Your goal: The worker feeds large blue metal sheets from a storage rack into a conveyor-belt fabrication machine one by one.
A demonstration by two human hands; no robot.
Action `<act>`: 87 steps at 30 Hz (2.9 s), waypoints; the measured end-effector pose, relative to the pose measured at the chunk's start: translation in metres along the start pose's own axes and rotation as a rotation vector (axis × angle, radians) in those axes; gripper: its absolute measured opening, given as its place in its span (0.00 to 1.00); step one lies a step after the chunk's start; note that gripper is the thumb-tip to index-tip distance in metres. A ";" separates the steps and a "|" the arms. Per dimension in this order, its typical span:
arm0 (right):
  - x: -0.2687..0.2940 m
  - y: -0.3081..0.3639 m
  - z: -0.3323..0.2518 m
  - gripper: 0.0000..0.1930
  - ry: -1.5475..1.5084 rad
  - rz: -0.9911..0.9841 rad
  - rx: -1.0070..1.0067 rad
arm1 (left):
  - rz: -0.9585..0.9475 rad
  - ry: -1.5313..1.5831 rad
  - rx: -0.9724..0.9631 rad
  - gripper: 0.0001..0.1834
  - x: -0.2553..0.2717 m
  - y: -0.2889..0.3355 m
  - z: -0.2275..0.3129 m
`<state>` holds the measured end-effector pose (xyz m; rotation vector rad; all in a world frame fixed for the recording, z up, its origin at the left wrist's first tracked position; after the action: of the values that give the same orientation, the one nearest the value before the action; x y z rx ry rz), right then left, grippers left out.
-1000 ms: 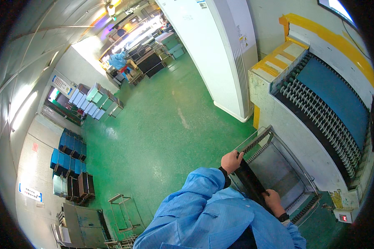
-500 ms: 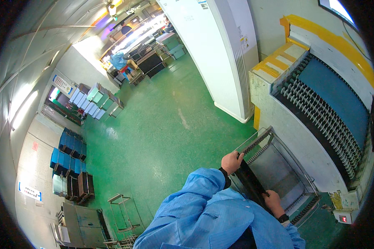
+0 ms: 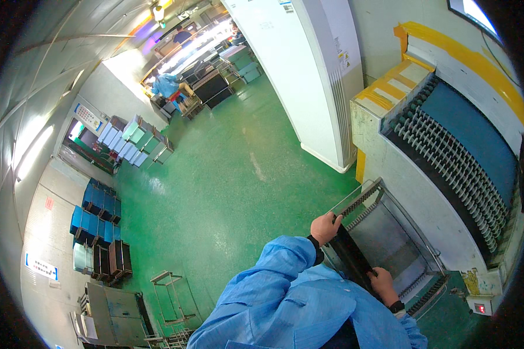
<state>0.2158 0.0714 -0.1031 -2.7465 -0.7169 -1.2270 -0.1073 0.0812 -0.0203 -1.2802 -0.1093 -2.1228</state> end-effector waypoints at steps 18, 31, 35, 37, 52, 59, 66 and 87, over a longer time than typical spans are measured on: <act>0.001 0.000 0.005 0.16 -0.057 0.066 0.066 | 0.024 0.021 -0.002 0.25 0.001 0.002 0.000; 0.015 0.008 -0.024 0.14 0.049 0.108 0.109 | 0.130 -0.098 -0.138 0.12 0.007 0.008 -0.007; 0.005 0.007 -0.019 0.12 0.265 0.051 0.217 | 0.161 -0.237 -0.195 0.11 0.012 0.011 -0.005; 0.010 0.008 -0.027 0.11 0.271 0.061 0.238 | 0.154 -0.234 -0.114 0.12 0.013 0.012 -0.010; 0.210 0.032 -0.146 0.15 0.232 0.224 0.154 | 0.054 -0.014 0.110 0.17 0.006 0.015 -0.023; 0.304 0.025 -0.071 0.22 -0.221 0.648 -0.219 | 0.015 -0.032 0.104 0.18 0.006 0.014 -0.024; 0.326 0.031 -0.036 0.20 -1.277 0.940 -0.268 | 0.009 -0.034 0.107 0.16 -0.002 0.012 -0.020; 0.235 -0.074 -0.004 0.05 -1.795 0.715 -0.335 | -0.008 -0.114 -0.037 0.18 -0.010 0.007 -0.021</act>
<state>0.3171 0.2288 0.0575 -3.0698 0.6274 1.5152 -0.1160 0.0725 -0.0412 -1.4246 -0.1243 -2.0669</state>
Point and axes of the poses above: each hand's wrist, its own y-axis away from the middle knuckle, its own x-axis out of the back of the hand, z = x × y, the point moved 7 cm from there along -y, towards the middle knuckle, and after that the axes turned 13 degrees about z, right-handed, at the moved point
